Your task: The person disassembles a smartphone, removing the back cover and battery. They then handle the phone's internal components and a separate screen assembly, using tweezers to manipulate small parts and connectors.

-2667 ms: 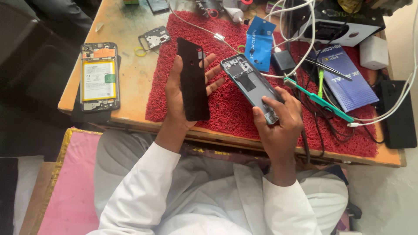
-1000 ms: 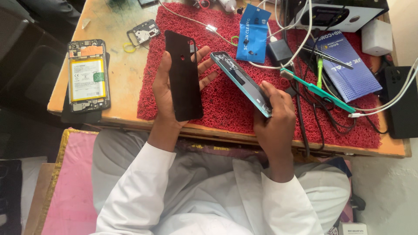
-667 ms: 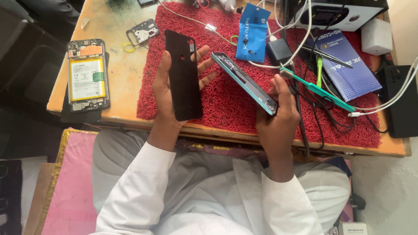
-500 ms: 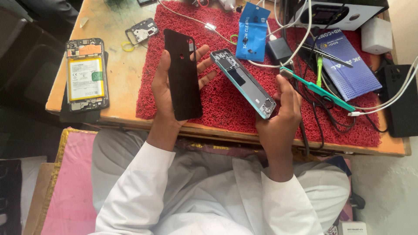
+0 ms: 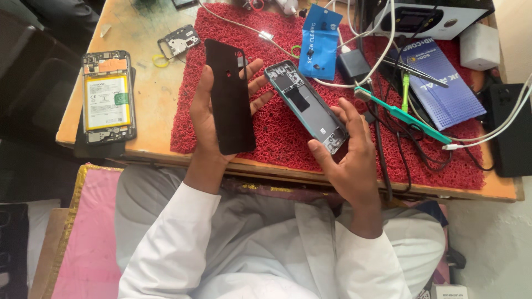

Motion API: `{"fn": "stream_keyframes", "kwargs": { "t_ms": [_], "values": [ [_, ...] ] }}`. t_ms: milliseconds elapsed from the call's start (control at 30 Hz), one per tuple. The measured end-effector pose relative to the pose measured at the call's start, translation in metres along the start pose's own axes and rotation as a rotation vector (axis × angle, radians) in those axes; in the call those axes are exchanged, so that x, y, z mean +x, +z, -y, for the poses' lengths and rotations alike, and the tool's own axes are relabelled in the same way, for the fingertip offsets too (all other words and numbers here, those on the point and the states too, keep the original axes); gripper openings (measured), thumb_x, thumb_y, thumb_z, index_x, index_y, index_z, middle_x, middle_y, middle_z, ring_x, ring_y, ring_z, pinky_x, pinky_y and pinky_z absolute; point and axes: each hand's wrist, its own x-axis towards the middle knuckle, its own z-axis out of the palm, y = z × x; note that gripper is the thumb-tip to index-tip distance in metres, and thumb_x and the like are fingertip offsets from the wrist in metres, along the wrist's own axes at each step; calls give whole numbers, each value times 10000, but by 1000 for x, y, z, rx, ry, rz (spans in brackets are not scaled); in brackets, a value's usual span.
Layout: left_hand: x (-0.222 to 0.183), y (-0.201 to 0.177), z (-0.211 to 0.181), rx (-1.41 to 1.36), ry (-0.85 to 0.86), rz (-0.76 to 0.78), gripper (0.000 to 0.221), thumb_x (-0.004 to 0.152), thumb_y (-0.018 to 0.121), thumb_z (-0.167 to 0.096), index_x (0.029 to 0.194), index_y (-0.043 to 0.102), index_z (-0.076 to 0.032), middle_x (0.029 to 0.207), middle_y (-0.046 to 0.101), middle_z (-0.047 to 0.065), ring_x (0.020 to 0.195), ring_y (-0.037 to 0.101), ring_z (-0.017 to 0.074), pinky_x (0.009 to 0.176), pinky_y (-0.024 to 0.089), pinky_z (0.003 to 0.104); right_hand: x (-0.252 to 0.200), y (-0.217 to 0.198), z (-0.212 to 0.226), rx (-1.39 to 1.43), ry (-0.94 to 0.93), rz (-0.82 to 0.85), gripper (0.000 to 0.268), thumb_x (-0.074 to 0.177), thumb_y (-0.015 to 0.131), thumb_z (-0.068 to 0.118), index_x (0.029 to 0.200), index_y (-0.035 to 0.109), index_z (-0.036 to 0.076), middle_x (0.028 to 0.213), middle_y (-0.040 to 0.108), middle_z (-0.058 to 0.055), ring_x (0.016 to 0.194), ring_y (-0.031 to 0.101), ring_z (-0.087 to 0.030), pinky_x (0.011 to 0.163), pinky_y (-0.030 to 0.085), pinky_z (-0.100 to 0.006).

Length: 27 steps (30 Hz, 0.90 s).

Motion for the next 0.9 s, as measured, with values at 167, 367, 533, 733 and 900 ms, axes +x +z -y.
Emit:
{"fn": "stream_keyframes", "kwargs": {
  "t_ms": [167,367,533,733,900],
  "values": [
    [1,0,0,-1,3,10,579,1073,517,-516,1383,552,-29,1442,575,233,1298,603,322,1139,507,501,0,1,8,-126,-96,-52,859,781,892,183,1511,453,71,1367,584,-165,1304,569,-327,1087,478,-432],
    [0,1,0,10,-1,4,586,1070,513,-519,1383,549,-25,1450,572,238,1292,606,326,1145,504,508,0,0,10,-114,-123,-75,824,779,895,190,1480,482,60,1425,558,-185,1330,543,-363,1102,460,-444],
    [1,-1,1,18,1,11,611,1061,506,-525,1410,527,-23,1454,564,241,1307,606,344,1141,501,518,-3,0,2,23,-84,-70,481,979,713,272,1395,586,66,1491,512,-190,1373,536,-318,1118,462,-428],
    [2,-7,3,-13,-10,7,650,1064,510,-523,1452,484,-2,1437,572,237,1285,613,344,1105,528,510,-6,1,-35,628,-56,-151,561,1159,462,469,1372,590,-34,1335,656,-213,1281,608,-339,1173,447,-454],
    [28,8,3,409,26,-161,779,975,595,-516,1524,284,-60,1371,573,220,1134,647,356,894,593,502,-7,-7,-49,1037,35,-175,648,1138,478,518,1412,532,-67,1274,679,-218,1136,687,-383,1037,542,-493]
  ]
}}
